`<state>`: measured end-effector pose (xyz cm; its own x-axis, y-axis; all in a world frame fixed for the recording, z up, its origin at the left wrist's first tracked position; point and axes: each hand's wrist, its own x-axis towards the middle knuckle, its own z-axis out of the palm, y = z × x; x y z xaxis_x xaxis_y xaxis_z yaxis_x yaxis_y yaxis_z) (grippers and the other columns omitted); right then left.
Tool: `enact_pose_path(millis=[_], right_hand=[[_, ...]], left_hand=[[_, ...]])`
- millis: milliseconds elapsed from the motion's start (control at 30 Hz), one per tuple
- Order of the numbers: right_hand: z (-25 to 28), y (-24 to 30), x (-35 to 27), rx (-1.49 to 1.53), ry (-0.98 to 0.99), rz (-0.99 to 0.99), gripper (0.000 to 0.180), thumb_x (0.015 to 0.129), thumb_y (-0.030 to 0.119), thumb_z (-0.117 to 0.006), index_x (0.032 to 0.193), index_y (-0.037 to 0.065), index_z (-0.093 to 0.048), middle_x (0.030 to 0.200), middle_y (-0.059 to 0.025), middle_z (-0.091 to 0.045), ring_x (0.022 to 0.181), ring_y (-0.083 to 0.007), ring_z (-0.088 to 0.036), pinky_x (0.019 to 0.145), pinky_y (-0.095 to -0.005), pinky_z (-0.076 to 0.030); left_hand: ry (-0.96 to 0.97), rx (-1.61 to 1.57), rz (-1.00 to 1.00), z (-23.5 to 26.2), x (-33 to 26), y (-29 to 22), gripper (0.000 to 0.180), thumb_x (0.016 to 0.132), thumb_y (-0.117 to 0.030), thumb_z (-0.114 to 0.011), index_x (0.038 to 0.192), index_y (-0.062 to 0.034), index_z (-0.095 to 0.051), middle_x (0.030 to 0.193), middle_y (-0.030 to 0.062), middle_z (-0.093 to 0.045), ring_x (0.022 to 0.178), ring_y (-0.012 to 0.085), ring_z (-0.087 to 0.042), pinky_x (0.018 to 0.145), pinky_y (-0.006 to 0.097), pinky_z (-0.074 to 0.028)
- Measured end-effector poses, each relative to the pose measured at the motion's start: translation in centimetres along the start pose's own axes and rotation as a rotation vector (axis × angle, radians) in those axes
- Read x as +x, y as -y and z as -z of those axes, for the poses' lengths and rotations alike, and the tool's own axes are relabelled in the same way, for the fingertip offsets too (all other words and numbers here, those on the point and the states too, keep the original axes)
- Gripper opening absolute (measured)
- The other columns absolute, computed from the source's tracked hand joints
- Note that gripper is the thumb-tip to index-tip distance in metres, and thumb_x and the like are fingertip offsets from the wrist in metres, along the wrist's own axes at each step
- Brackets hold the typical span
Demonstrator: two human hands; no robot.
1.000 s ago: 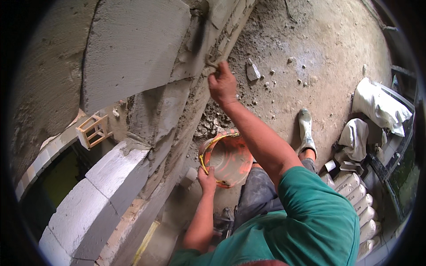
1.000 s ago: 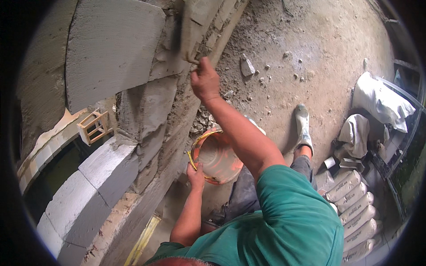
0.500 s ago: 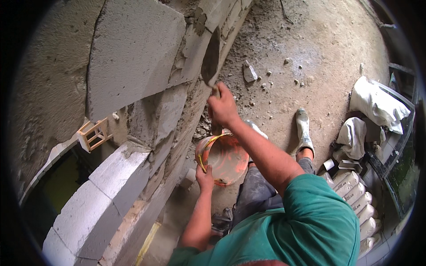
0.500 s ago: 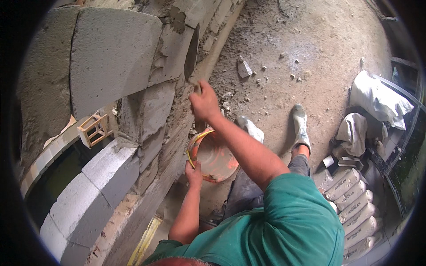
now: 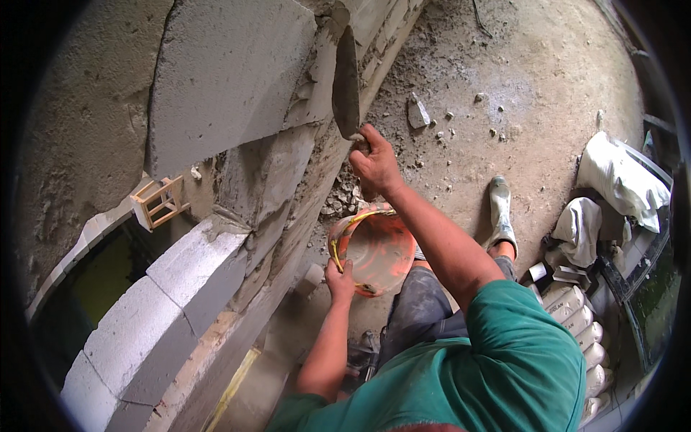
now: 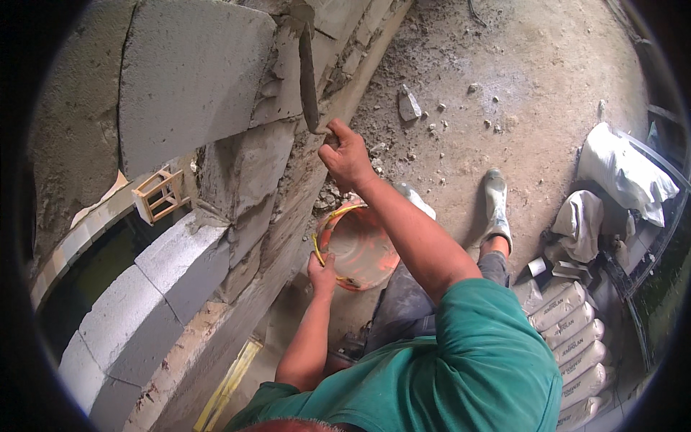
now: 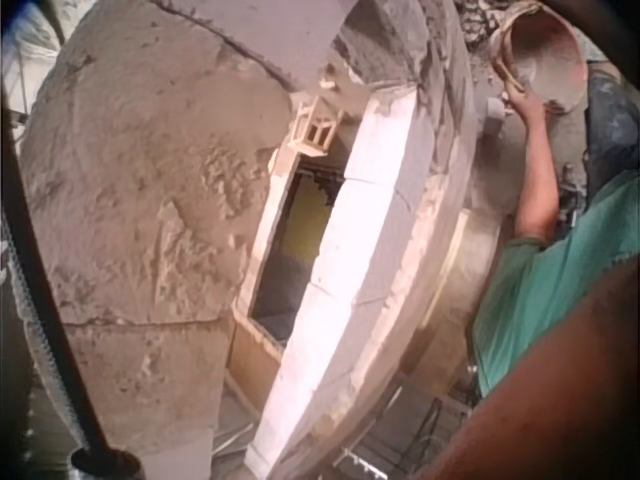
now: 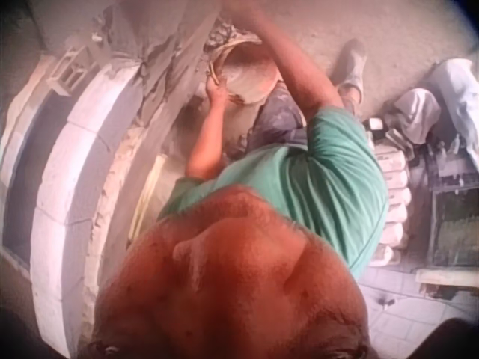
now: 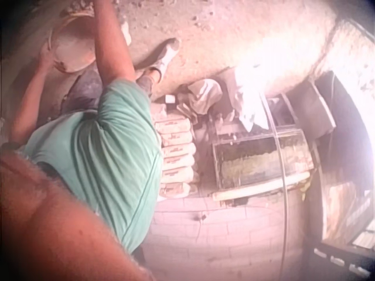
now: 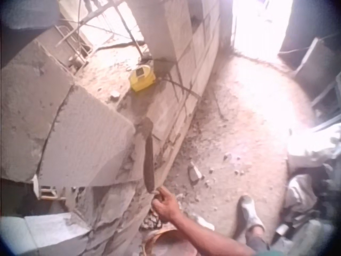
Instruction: The person scoops wet cement from a bucket with a trowel and applies it to the joints between concrete blocks on a wall. They repeatedly refill the bucket from a larger pile on the ground and continue filling gaps along the blockwork.
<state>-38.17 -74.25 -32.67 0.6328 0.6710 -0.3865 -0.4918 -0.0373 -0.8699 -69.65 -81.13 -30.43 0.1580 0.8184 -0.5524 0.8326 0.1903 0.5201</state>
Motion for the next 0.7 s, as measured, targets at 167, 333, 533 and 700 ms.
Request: enact_pose_path(millis=[167,333,533,700], right_hand=[[-1.9,-0.9,-1.6,-0.172,0.109,0.064,0.018,0.076,0.006,-0.056,0.092,0.002,-0.051,0.065,-0.0035,-0.046,0.062,-0.0103,-0.042,0.055,-0.029,-0.041],[-0.9,-1.7,-5.5,-0.29,0.337,0.2,0.018,0.074,0.006,-0.055,0.092,0.002,-0.051,0.067,-0.0096,-0.047,0.064,-0.0159,-0.046,0.059,-0.0327,-0.044],[-0.1,0.2,-4.5,0.113,0.089,-0.132,0.027,0.075,0.006,-0.052,0.102,0.003,-0.054,0.065,-0.0071,-0.054,0.053,-0.0167,-0.055,0.051,-0.033,-0.047],[1.3,1.0,-1.2,0.283,0.078,-0.139,0.028,0.077,0.004,-0.05,0.105,0.003,-0.052,0.063,-0.0046,-0.054,0.048,-0.0154,-0.055,0.045,-0.0314,-0.047]], left_hand=[[-0.008,0.029,-0.044,-0.4,0.0,0.2,0.024,0.081,-0.007,-0.069,0.1,0.0013,-0.058,0.086,0.0156,-0.064,0.081,0.0325,-0.061,0.077,0.042,-0.047],[0.05,0.093,-0.042,-0.5,0.1,-0.1,0.021,0.084,-0.004,-0.067,0.102,0.0017,-0.056,0.086,0.0091,-0.061,0.081,0.0218,-0.06,0.079,0.035,-0.047],[0.03,0.068,-0.043,-0.4,0.1,-1.2,0.022,0.084,-0.005,-0.068,0.101,0.0019,-0.056,0.084,0.009,-0.06,0.08,0.0219,-0.059,0.078,0.035,-0.047],[0.001,0.016,-0.046,-0.7,0.4,-0.7,0.026,0.083,-0.008,-0.069,0.105,0.0007,-0.059,0.084,0.0127,-0.063,0.081,0.0277,-0.061,0.077,0.039,-0.047]])
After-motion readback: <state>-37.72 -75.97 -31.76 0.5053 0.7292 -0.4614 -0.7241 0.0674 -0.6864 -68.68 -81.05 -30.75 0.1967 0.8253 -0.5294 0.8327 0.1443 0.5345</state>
